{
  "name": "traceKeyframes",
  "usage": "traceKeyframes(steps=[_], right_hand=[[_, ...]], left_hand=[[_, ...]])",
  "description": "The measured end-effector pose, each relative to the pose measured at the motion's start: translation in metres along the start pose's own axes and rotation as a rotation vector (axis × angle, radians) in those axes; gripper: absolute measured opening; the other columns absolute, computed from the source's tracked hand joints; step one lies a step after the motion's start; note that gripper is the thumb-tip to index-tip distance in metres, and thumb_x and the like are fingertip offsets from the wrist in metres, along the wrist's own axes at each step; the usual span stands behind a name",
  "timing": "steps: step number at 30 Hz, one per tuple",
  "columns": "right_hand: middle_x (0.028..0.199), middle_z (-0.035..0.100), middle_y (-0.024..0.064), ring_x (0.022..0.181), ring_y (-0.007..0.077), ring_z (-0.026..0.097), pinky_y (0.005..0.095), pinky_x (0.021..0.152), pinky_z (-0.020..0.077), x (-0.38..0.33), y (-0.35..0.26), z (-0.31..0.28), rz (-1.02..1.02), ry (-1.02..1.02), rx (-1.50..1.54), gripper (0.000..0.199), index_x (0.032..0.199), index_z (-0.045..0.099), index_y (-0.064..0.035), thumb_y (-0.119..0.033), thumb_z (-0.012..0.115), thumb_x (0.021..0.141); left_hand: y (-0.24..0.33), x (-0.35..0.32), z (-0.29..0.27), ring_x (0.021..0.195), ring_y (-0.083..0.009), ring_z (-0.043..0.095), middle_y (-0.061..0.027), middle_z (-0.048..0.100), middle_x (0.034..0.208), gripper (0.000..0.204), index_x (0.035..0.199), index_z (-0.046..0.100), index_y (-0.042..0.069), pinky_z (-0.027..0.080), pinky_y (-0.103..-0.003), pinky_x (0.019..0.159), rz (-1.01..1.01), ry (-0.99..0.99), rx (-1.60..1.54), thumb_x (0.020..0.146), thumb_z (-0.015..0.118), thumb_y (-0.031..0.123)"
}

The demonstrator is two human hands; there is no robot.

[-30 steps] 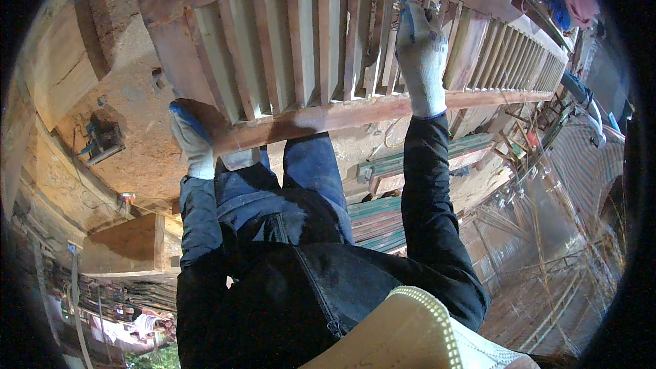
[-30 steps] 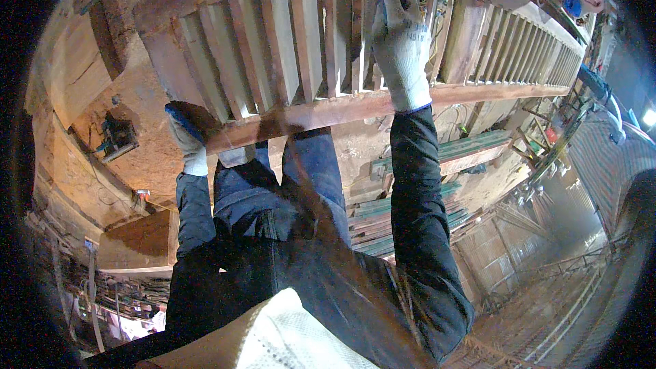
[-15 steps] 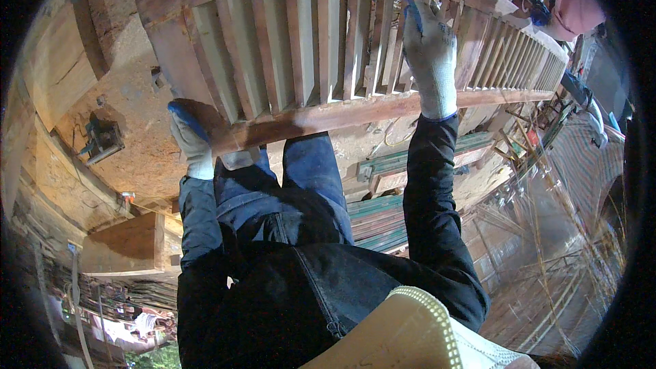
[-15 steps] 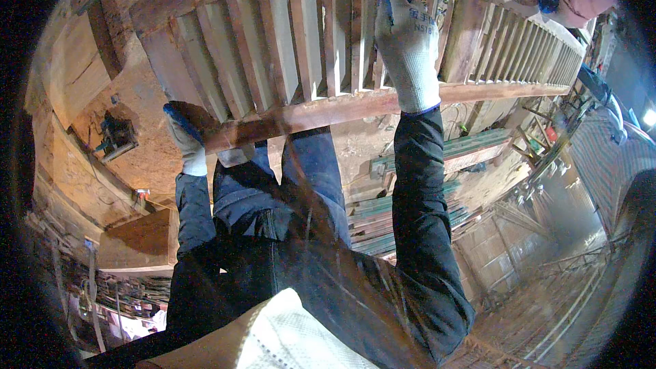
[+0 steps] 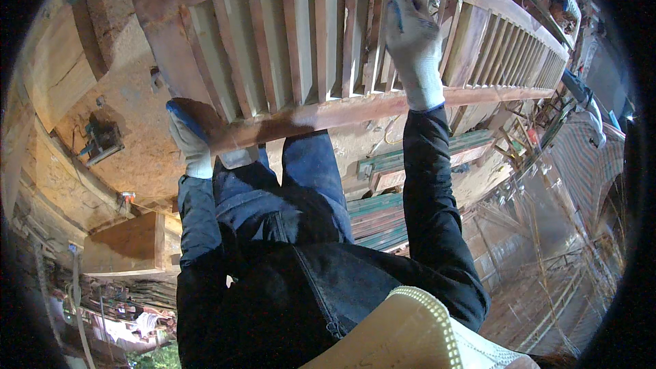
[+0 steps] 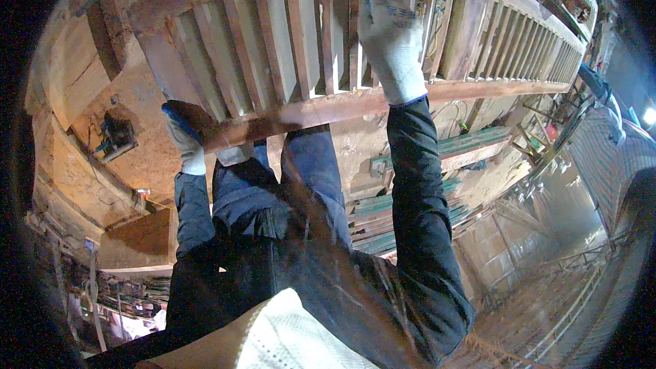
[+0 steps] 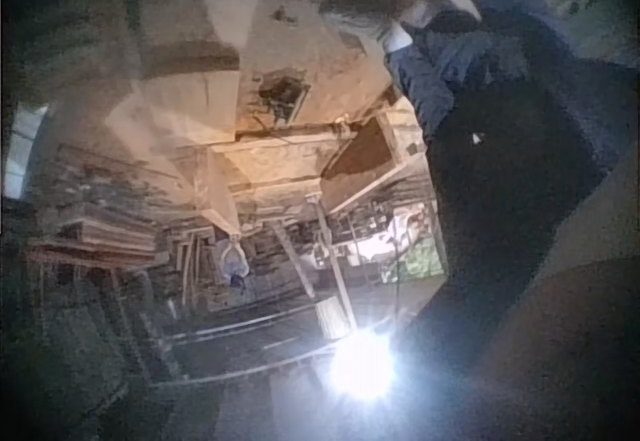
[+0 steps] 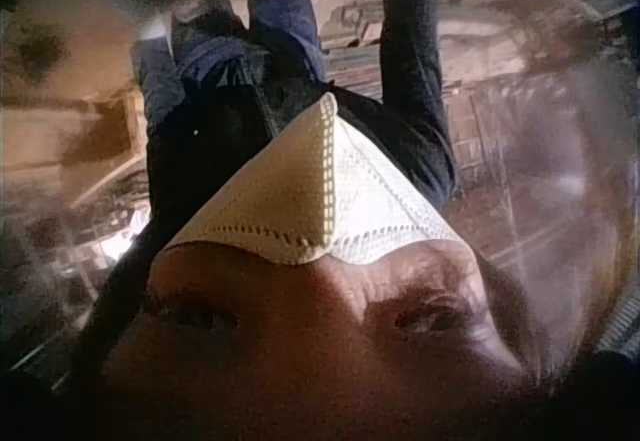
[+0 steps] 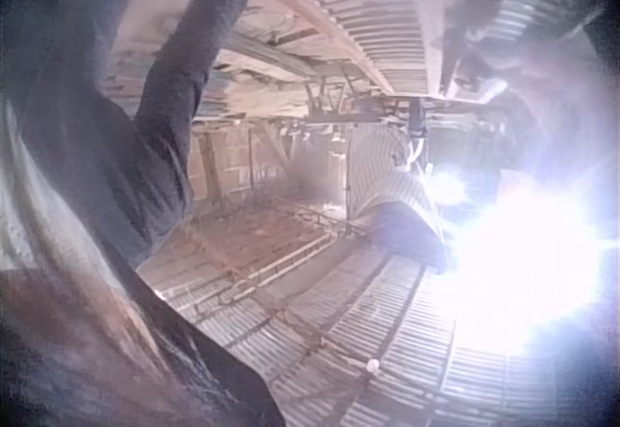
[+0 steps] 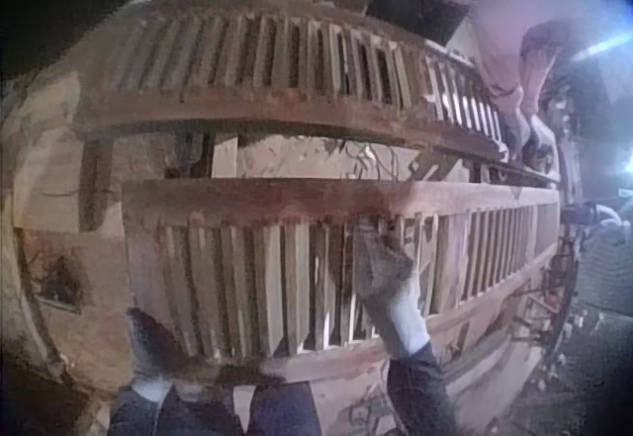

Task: The person paints a wooden slatted structure with a brush, repeatedly dipping the brush into a small container of dark paint held in the other hand. The person works along the top rail and vertical slats of the structure, applying paint in steady strokes.

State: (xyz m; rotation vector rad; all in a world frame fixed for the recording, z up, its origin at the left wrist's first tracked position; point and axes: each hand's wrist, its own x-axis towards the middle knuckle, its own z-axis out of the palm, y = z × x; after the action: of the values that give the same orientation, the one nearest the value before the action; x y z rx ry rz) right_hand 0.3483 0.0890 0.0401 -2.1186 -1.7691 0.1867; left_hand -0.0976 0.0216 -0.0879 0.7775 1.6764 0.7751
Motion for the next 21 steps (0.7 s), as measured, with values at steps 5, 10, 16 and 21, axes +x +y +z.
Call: traceKeyframes(steps=[5, 10, 16, 21], right_hand=[[0.107, 0.065, 0.0224, 0.086, 0.0367, 0.068, 0.0424, 0.073, 0.0558, -0.005, -0.020, -0.005, 0.192, -0.172, -0.059, 0.034, 0.125, 0.064, -0.0158, -0.015, 0.056, 0.092], [0.110, 0.066, 0.0226, 0.085, 0.0376, 0.069, 0.0416, 0.074, 0.0560, -0.004, -0.003, 0.005, 0.066, -0.061, -0.094, 0.035, 0.127, 0.063, -0.0131, -0.014, 0.056, 0.093], [0.117, 0.063, 0.0244, 0.081, 0.0382, 0.069, 0.0440, 0.062, 0.0565, -0.013, -0.015, 0.010, 0.255, -0.323, -0.368, 0.042, 0.136, 0.054, -0.0165, -0.018, 0.053, 0.094], [0.113, 0.062, 0.0245, 0.085, 0.0405, 0.066, 0.0459, 0.070, 0.0547, -0.015, -0.020, 0.003, 0.320, -0.116, -0.149, 0.039, 0.131, 0.058, -0.0132, -0.014, 0.053, 0.092]], left_hand=[[0.012, -0.004, -0.005, 0.111, -0.0231, 0.058, -0.0129, 0.061, 0.123, 0.055, 0.131, 0.053, 0.001, 0.046, -0.035, 0.096, -0.011, -0.014, 0.110, 0.103, 0.040, 0.047], [0.005, -0.002, -0.003, 0.114, -0.0225, 0.057, -0.0127, 0.060, 0.126, 0.055, 0.133, 0.052, 0.001, 0.044, -0.036, 0.099, 0.042, 0.083, 0.107, 0.104, 0.039, 0.045], [0.012, -0.007, 0.003, 0.125, -0.0221, 0.049, -0.0116, 0.051, 0.137, 0.054, 0.139, 0.045, 0.002, 0.038, -0.037, 0.107, -0.005, 0.053, 0.075, 0.104, 0.039, 0.043], [-0.018, 0.004, -0.006, 0.126, -0.0224, 0.048, -0.0118, 0.051, 0.138, 0.054, 0.140, 0.043, 0.001, 0.037, -0.036, 0.108, 0.107, 0.086, 0.328, 0.104, 0.038, 0.041]])
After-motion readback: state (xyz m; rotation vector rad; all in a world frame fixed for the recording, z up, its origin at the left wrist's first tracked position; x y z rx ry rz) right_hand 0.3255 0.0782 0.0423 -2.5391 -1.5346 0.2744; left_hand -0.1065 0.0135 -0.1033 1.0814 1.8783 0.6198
